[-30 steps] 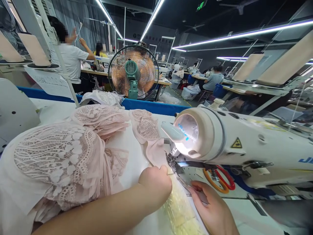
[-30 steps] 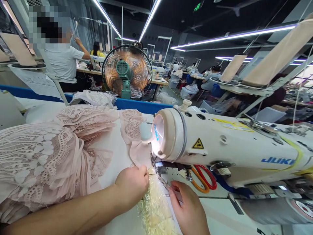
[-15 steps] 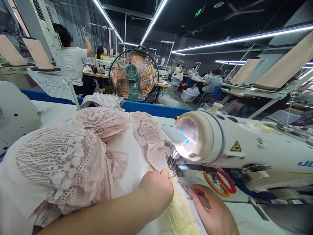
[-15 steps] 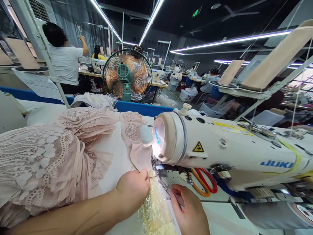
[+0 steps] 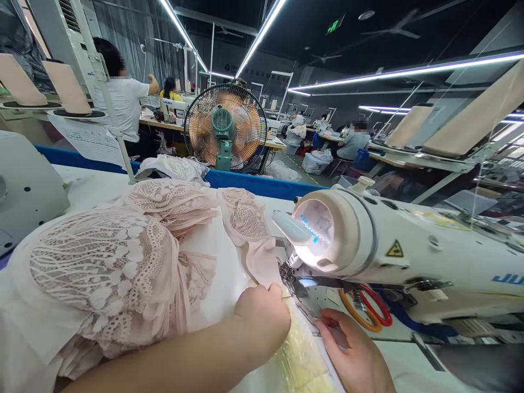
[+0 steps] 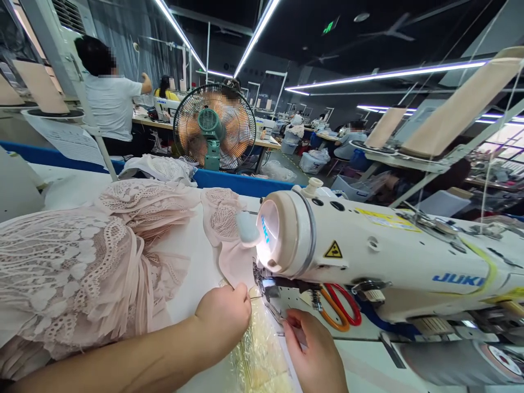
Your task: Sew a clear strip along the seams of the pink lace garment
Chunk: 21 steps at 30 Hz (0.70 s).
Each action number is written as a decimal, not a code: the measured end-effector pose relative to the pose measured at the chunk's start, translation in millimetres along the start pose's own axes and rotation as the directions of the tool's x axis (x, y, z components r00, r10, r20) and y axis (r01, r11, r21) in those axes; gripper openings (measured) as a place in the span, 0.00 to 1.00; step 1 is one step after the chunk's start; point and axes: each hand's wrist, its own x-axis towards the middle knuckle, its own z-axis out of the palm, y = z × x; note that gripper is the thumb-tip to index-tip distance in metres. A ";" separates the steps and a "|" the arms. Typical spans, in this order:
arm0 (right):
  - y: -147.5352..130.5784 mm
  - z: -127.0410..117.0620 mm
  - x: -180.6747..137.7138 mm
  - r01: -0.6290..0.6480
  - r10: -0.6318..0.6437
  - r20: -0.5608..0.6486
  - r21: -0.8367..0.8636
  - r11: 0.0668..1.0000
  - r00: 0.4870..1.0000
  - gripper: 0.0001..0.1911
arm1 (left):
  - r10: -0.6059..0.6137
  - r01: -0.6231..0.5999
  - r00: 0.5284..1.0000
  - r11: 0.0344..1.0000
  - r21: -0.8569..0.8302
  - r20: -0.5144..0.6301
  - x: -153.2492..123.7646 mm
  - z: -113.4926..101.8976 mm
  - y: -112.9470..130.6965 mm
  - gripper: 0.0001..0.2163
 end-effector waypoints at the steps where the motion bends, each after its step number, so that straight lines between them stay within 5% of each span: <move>1: -1.1 -0.5 0.2 -0.001 0.001 -0.001 0.001 1.000 1.000 0.14 | 0.001 -0.001 1.000 1.000 0.004 0.012 0.1 -0.6 0.1 0.14; 21: -3.8 -1.9 -1.9 -0.110 0.109 0.026 0.053 0.992 0.994 0.15 | 0.014 -0.012 0.997 1.000 -0.016 0.075 -1.2 -4.8 -2.4 0.15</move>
